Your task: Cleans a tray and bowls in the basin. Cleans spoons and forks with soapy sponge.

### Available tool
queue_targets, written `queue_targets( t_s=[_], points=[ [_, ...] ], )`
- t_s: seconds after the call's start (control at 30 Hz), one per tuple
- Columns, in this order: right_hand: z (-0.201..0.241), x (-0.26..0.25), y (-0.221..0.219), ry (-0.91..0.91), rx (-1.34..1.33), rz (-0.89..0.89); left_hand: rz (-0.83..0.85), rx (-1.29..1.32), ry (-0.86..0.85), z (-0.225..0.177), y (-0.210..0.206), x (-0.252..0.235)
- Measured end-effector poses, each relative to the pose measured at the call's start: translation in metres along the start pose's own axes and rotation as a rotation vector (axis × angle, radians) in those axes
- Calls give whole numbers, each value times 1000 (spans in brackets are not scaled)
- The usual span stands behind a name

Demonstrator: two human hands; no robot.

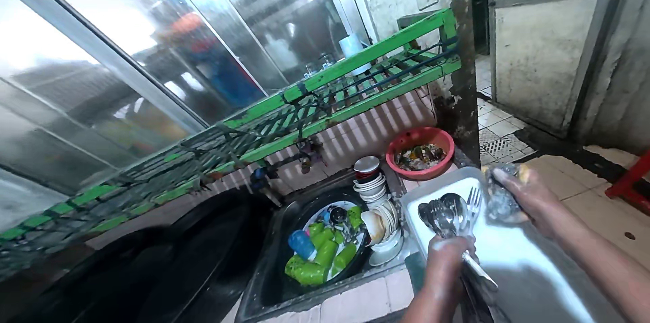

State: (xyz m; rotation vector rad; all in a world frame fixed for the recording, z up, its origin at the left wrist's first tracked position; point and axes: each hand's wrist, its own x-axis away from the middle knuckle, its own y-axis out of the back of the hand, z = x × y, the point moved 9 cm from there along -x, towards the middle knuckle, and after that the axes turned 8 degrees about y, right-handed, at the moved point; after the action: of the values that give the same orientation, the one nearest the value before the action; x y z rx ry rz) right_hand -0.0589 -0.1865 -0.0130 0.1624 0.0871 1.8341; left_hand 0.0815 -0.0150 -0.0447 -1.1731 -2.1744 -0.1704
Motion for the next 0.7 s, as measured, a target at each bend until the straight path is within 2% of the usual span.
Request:
queue_targets(
  t_s=[0.1, 0.13, 0.2, 0.3, 0.37, 0.5, 0.6, 0.63, 0.7],
  points=[
    [-20, 23, -35, -51, 72, 288, 72, -31, 22, -4, -5, 3],
    [-19, 26, -39, -37, 124, 325, 88, -56, 25, -5, -5, 4],
    [-9, 21, -28, 34, 145, 232, 93, -92, 31, -4, 0, 9],
    [-6, 2, 9, 5, -5, -1, 46, -99, 54, -1, 9, 4],
    [-15, 6, 2, -53, -123, -2, -8, -57, 59, -1, 8, 0],
    [-20, 45, -53, -97, -112, 217, -68, -91, -1, -9, 6, -6],
    [-12, 39, -46, -107, 71, 288, 10, -19, -62, -13, 13, -11],
    [-8, 35, -40, -131, 177, 361, 57, 24, -68, -15, 15, -13],
    [-6, 38, -39, -150, 409, 638, 130, 65, -65, -21, 16, -16]
  ],
)
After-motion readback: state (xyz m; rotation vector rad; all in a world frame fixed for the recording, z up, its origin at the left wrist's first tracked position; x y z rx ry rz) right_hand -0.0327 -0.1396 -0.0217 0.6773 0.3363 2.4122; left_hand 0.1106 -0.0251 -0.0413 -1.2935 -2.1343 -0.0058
